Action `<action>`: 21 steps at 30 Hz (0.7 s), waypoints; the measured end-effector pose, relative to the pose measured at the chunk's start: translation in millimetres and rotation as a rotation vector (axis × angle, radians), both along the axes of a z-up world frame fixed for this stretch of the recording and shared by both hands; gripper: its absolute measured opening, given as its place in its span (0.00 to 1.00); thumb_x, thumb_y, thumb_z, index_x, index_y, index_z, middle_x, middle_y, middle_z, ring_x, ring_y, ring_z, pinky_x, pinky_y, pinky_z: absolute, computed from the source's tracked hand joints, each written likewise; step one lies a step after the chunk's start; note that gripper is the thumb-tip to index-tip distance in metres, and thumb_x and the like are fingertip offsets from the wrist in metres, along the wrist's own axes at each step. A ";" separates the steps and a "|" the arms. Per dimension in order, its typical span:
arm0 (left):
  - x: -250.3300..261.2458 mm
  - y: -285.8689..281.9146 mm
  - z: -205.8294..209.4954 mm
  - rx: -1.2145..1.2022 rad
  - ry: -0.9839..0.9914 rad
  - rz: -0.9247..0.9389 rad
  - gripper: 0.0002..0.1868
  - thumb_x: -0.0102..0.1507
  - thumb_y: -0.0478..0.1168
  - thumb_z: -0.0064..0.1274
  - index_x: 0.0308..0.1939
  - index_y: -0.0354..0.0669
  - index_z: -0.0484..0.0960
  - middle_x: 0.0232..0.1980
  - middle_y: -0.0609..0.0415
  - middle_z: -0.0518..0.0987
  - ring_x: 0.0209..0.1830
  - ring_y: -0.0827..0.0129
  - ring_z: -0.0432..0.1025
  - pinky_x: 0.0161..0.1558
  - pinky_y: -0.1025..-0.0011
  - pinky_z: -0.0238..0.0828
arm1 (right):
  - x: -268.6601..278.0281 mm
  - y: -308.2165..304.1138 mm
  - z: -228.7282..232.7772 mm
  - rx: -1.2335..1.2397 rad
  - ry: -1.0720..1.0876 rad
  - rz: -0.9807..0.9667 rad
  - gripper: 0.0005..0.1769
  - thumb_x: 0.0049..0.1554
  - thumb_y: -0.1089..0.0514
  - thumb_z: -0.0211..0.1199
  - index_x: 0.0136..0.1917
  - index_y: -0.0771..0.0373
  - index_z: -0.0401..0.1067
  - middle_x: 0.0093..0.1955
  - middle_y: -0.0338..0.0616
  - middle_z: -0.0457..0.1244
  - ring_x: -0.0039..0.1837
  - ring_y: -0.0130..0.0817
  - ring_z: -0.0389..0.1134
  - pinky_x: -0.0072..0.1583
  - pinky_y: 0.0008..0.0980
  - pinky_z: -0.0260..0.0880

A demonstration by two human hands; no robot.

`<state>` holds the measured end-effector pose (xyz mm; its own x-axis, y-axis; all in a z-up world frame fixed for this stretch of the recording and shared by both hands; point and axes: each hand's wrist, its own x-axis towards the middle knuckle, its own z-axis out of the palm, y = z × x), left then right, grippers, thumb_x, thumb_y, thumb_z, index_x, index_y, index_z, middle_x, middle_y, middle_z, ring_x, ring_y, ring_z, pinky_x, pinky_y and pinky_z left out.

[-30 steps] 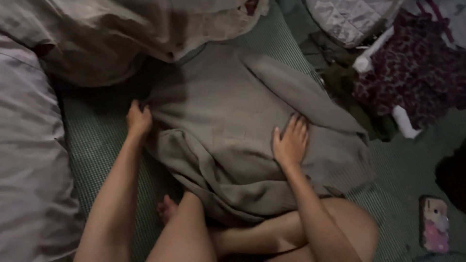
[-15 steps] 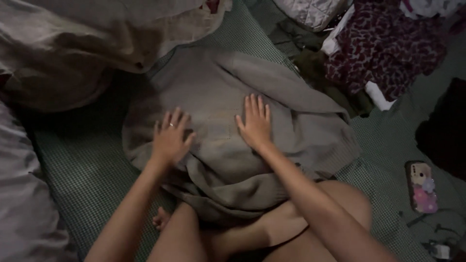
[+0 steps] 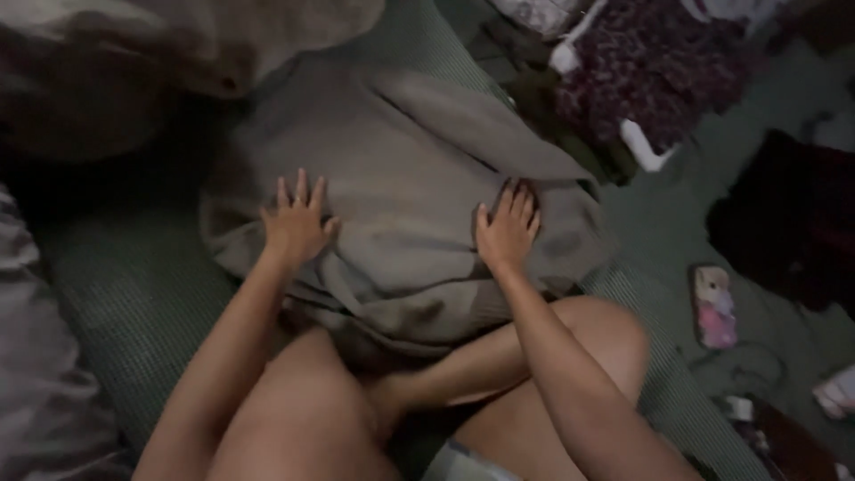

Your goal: Fold a grey sweater while sitting on a bed.

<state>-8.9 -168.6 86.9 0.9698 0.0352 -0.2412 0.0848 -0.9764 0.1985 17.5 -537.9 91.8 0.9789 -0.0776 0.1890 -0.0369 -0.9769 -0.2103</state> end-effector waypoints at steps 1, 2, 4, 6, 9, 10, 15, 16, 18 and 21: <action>0.1 -5.6 4.4 -0.008 -0.002 -0.010 0.45 0.66 0.65 0.42 0.81 0.61 0.43 0.86 0.53 0.36 0.84 0.43 0.33 0.68 0.27 0.43 | -5.6 -3.9 1.0 -0.008 -0.002 -0.010 0.41 0.67 0.39 0.46 0.83 0.65 0.44 0.84 0.58 0.42 0.83 0.56 0.40 0.78 0.58 0.37; 2.3 -9.0 10.0 -0.014 0.057 0.026 0.45 0.66 0.65 0.43 0.82 0.59 0.42 0.86 0.51 0.35 0.83 0.41 0.32 0.69 0.28 0.43 | -6.1 -5.5 2.5 0.009 0.033 0.006 0.41 0.65 0.41 0.50 0.82 0.64 0.46 0.83 0.58 0.43 0.83 0.55 0.40 0.77 0.58 0.37; 7.8 -17.9 7.9 -0.027 0.109 0.059 0.46 0.66 0.64 0.43 0.82 0.58 0.41 0.86 0.50 0.34 0.83 0.39 0.32 0.69 0.29 0.42 | -6.6 -17.6 3.7 0.019 0.059 0.019 0.42 0.63 0.42 0.53 0.81 0.64 0.47 0.82 0.58 0.43 0.82 0.54 0.40 0.77 0.58 0.38; 15.0 -28.0 -6.6 -0.087 -0.068 0.115 0.51 0.66 0.64 0.46 0.82 0.42 0.40 0.84 0.42 0.38 0.82 0.38 0.34 0.70 0.33 0.42 | -6.0 -37.2 2.3 0.395 0.110 0.130 0.30 0.61 0.48 0.58 0.73 0.62 0.63 0.80 0.55 0.53 0.81 0.50 0.51 0.76 0.51 0.50; 15.2 -55.0 11.7 -0.027 -0.261 -0.053 0.50 0.66 0.59 0.48 0.82 0.37 0.42 0.85 0.44 0.44 0.84 0.45 0.38 0.74 0.39 0.44 | -34.7 -59.5 49.1 0.714 -0.147 0.210 0.19 0.60 0.60 0.59 0.64 0.61 0.72 0.72 0.51 0.63 0.76 0.49 0.61 0.77 0.46 0.57; 20.7 -65.0 19.4 -0.026 -0.265 -0.058 0.50 0.66 0.59 0.48 0.82 0.37 0.42 0.85 0.44 0.44 0.84 0.45 0.38 0.74 0.39 0.44 | -36.8 -74.6 51.3 0.714 -0.153 0.207 0.19 0.60 0.60 0.59 0.64 0.61 0.72 0.72 0.51 0.63 0.76 0.49 0.61 0.77 0.46 0.57; 60.1 -110.5 39.2 -0.023 -0.180 -0.341 0.43 0.66 0.47 0.49 0.80 0.37 0.47 0.84 0.46 0.51 0.72 0.46 0.63 0.68 0.50 0.59 | -35.0 -158.4 33.1 0.174 -0.388 -0.121 0.33 0.52 0.52 0.69 0.65 0.75 0.68 0.66 0.67 0.59 0.64 0.64 0.57 0.63 0.58 0.55; 67.7 -121.7 54.2 -0.018 -0.188 -0.349 0.43 0.66 0.47 0.49 0.80 0.37 0.47 0.84 0.46 0.51 0.72 0.46 0.63 0.68 0.50 0.59 | -29.3 -173.9 15.4 0.177 -0.397 -0.129 0.33 0.52 0.52 0.69 0.65 0.75 0.68 0.66 0.67 0.59 0.64 0.64 0.57 0.63 0.58 0.55; 82.0 -141.0 84.0 0.019 -0.160 -0.569 0.40 0.66 0.45 0.48 0.78 0.40 0.50 0.82 0.43 0.54 0.61 0.48 0.73 0.62 0.55 0.68 | -17.8 -200.1 -23.9 0.255 -0.128 -0.114 0.30 0.59 0.45 0.69 0.62 0.72 0.71 0.60 0.60 0.64 0.63 0.57 0.62 0.72 0.58 0.55; 110.7 -174.9 84.1 0.265 -0.181 -0.903 0.37 0.68 0.38 0.46 0.80 0.38 0.51 0.80 0.42 0.60 0.58 0.51 0.76 0.58 0.57 0.72 | -32.2 -182.3 2.3 0.394 -0.090 -0.161 0.26 0.56 0.49 0.71 0.56 0.74 0.73 0.60 0.62 0.64 0.63 0.58 0.62 0.67 0.52 0.60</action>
<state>101.7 -343.5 171.0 0.6797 -0.7119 -0.1764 -0.7320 -0.6737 -0.1018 -14.7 -720.2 94.1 0.9294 -0.3111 0.1984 -0.1464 -0.8045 -0.5756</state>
